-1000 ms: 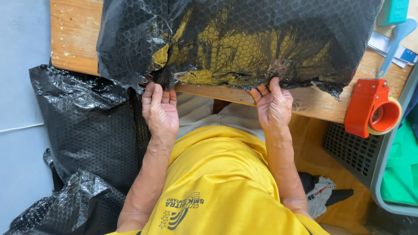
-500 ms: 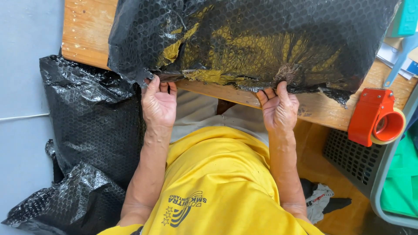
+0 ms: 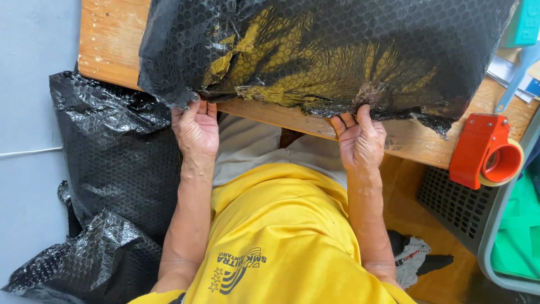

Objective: The person unboxes a black bubble-wrap package on a wooden table, using a handheld tape cutter to slice open the tape and plastic before tearing the wrap open by hand.

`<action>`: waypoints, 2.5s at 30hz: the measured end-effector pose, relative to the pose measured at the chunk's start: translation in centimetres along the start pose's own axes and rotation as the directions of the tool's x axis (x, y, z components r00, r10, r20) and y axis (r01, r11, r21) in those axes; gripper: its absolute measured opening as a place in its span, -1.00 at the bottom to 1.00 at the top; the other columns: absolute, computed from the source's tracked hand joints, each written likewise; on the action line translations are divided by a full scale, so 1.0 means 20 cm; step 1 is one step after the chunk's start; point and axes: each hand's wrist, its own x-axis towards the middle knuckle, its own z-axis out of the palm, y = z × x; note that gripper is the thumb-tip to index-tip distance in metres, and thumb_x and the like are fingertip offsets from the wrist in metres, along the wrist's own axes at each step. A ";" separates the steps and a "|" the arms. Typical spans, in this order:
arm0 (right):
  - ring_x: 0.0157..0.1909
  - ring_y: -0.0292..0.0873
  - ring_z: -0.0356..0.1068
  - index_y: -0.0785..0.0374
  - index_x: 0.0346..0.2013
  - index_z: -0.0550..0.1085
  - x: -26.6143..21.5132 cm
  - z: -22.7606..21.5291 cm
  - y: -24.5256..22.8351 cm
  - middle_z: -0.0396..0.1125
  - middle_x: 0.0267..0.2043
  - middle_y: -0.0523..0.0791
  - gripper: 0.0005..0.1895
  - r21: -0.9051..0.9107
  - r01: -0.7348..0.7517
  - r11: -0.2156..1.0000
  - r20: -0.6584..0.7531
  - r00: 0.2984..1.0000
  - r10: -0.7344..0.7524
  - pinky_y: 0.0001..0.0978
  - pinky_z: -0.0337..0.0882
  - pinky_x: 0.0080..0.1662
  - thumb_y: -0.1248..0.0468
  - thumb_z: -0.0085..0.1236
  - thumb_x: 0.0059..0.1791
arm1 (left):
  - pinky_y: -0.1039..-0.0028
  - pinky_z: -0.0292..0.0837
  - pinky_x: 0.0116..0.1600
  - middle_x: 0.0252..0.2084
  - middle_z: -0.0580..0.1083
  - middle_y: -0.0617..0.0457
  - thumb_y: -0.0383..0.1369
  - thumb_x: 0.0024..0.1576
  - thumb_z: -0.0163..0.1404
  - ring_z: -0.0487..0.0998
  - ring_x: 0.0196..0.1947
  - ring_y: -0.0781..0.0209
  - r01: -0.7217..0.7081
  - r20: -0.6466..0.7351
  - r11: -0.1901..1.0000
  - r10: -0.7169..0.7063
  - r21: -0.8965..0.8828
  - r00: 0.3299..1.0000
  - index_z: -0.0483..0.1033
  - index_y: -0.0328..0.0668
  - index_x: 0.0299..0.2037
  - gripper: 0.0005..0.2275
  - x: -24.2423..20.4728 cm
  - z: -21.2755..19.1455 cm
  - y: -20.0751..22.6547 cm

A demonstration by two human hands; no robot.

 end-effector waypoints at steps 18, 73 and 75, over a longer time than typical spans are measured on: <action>-0.33 -0.15 0.46 0.14 -0.13 0.39 -0.19 0.12 -0.15 0.35 -0.28 -0.07 -0.90 -0.209 0.042 0.977 0.050 0.998 -0.033 -0.26 0.60 -0.31 0.21 0.10 0.16 | 0.65 0.53 -0.24 -0.31 0.37 0.13 -0.29 0.37 -0.02 0.43 -0.39 0.41 -0.599 0.052 0.694 0.635 0.400 0.771 0.36 -0.08 -0.11 -0.89 -0.17 0.26 0.33; 0.34 0.11 0.38 0.26 0.19 0.46 0.11 -0.03 -0.14 0.41 0.23 0.10 -0.68 0.139 0.154 0.978 0.070 0.984 -0.165 0.09 0.40 0.42 0.26 0.07 0.15 | -0.35 -0.20 0.52 0.59 -0.39 -0.10 0.23 -0.01 0.06 -0.34 0.59 -0.28 0.432 0.310 0.897 -0.386 -0.095 0.869 -0.34 0.16 0.56 0.02 -0.38 0.85 -0.11; 0.35 0.12 0.38 0.26 0.16 0.48 0.17 -0.09 -0.19 0.42 0.22 0.09 -0.71 0.153 0.148 0.977 0.076 0.984 -0.161 0.10 0.40 0.42 0.26 0.06 0.15 | -0.37 -0.22 0.51 0.60 -0.47 -0.07 0.22 -0.01 0.06 -0.42 0.59 -0.31 0.426 0.352 0.899 -0.369 -0.102 0.861 -0.45 0.28 0.57 0.05 -0.37 0.84 -0.15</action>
